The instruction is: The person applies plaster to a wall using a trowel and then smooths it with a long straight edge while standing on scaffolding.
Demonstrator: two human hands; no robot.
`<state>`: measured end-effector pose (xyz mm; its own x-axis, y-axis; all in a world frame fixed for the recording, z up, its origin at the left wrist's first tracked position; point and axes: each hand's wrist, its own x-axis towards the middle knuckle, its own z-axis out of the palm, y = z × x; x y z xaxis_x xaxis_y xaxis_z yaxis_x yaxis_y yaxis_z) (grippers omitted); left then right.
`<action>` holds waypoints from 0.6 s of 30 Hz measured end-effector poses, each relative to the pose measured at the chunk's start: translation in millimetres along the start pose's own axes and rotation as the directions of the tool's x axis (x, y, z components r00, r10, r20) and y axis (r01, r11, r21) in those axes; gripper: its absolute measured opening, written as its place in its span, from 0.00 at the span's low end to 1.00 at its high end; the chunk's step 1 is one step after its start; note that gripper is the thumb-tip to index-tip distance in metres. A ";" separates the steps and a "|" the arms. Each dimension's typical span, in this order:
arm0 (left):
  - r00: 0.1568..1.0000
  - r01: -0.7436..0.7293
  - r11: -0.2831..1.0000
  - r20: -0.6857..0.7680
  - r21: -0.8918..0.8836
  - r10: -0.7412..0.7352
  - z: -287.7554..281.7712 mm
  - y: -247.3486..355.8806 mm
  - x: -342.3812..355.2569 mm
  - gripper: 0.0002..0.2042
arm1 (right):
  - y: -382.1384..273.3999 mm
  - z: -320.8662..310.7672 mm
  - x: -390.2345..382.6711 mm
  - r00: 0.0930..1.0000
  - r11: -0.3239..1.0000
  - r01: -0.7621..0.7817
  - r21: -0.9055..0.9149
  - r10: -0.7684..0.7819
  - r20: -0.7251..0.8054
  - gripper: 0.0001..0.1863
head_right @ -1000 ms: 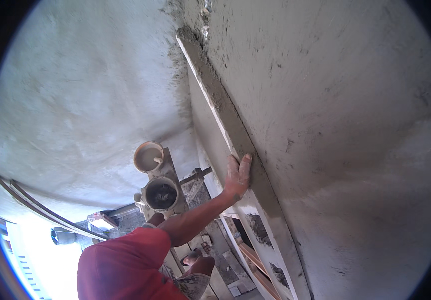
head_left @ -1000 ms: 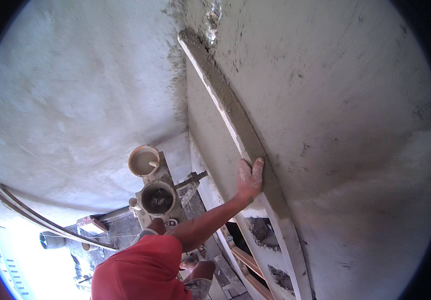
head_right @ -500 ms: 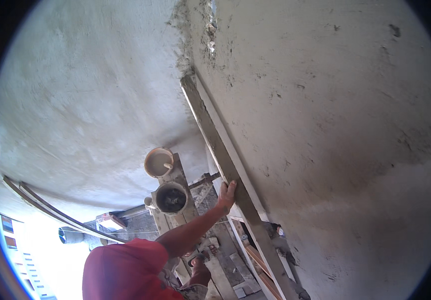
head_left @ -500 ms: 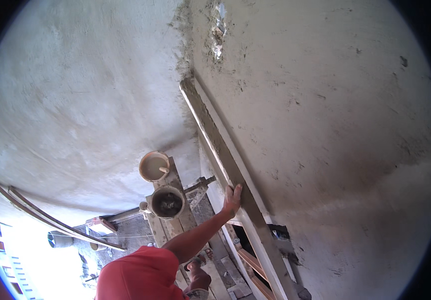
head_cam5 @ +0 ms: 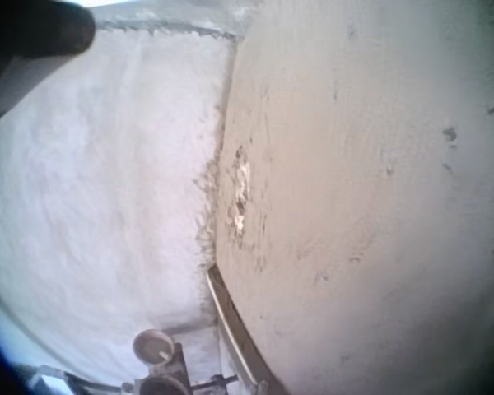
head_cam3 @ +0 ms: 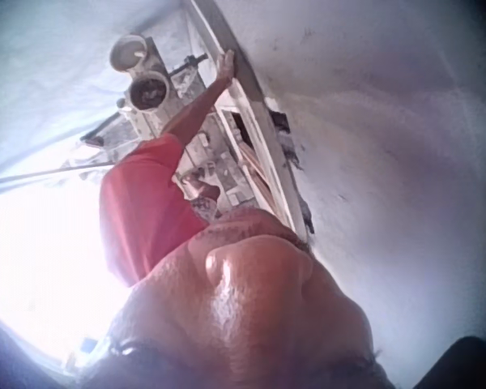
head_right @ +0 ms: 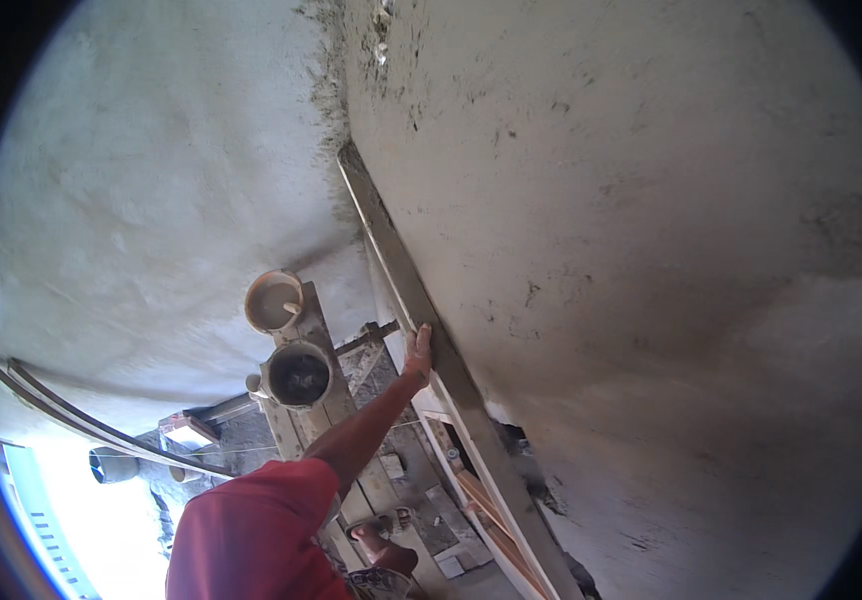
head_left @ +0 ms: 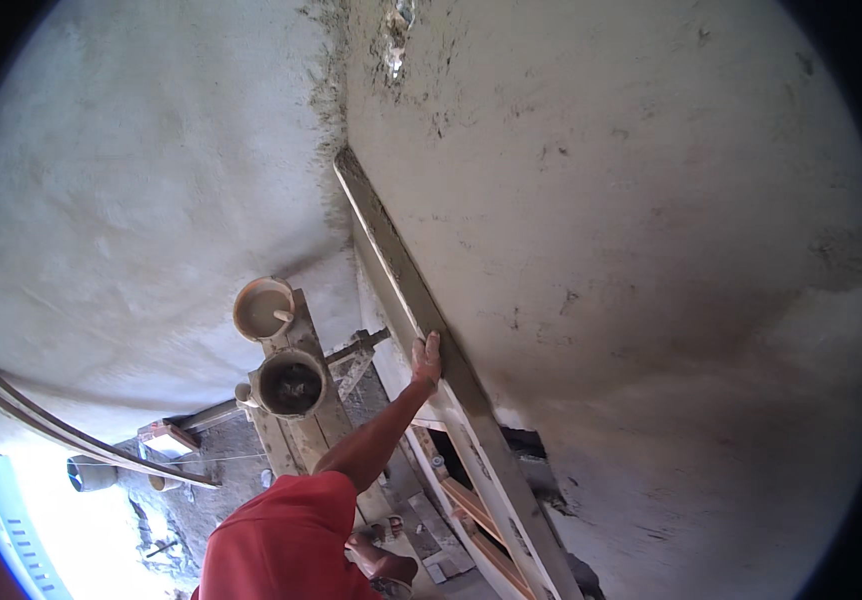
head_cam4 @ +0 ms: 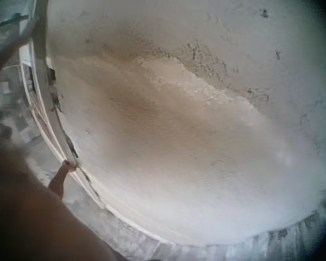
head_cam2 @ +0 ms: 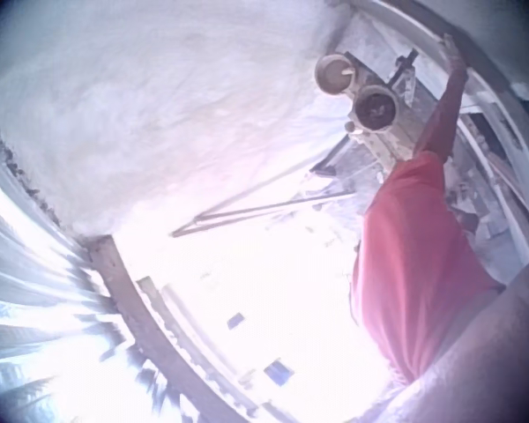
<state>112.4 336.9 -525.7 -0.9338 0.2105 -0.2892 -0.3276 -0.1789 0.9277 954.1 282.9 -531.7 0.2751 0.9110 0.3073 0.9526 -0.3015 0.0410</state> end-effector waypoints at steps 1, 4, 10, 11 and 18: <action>1.000 -0.005 1.000 -0.006 -0.005 0.005 1.3 14.6 -5.5 0.28 | -6.4 -11.6 0.3 0.998 0.995 -0.067 0.076 0.068 -0.010 0.22; 0.999 -0.012 0.995 0.039 0.099 0.008 32.3 80.6 -50.4 0.27 | -14.1 -56.4 25.0 0.972 0.936 -0.210 0.282 0.231 -0.044 0.21; 0.981 -0.192 0.949 0.007 0.252 0.196 55.5 191.2 -82.7 0.25 | -51.0 -112.4 77.5 0.924 0.715 -0.334 0.614 0.378 0.062 0.21; 0.981 -0.189 0.949 0.003 0.254 0.195 57.6 207.5 -89.3 0.25 | -58.3 -125.1 83.8 0.916 0.658 -0.350 0.667 0.391 0.095 0.21; 0.952 -0.300 0.933 0.004 0.200 0.306 83.6 334.8 -159.1 0.23 | -81.1 -210.7 125.0 0.820 -0.123 -0.412 0.903 0.382 0.427 0.21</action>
<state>163.3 323.9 -149.4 -0.9887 0.1499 0.0094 0.0038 -0.0378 0.9993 883.8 361.9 -296.3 0.6451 0.7515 -0.1380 -0.1132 -0.0846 -0.9900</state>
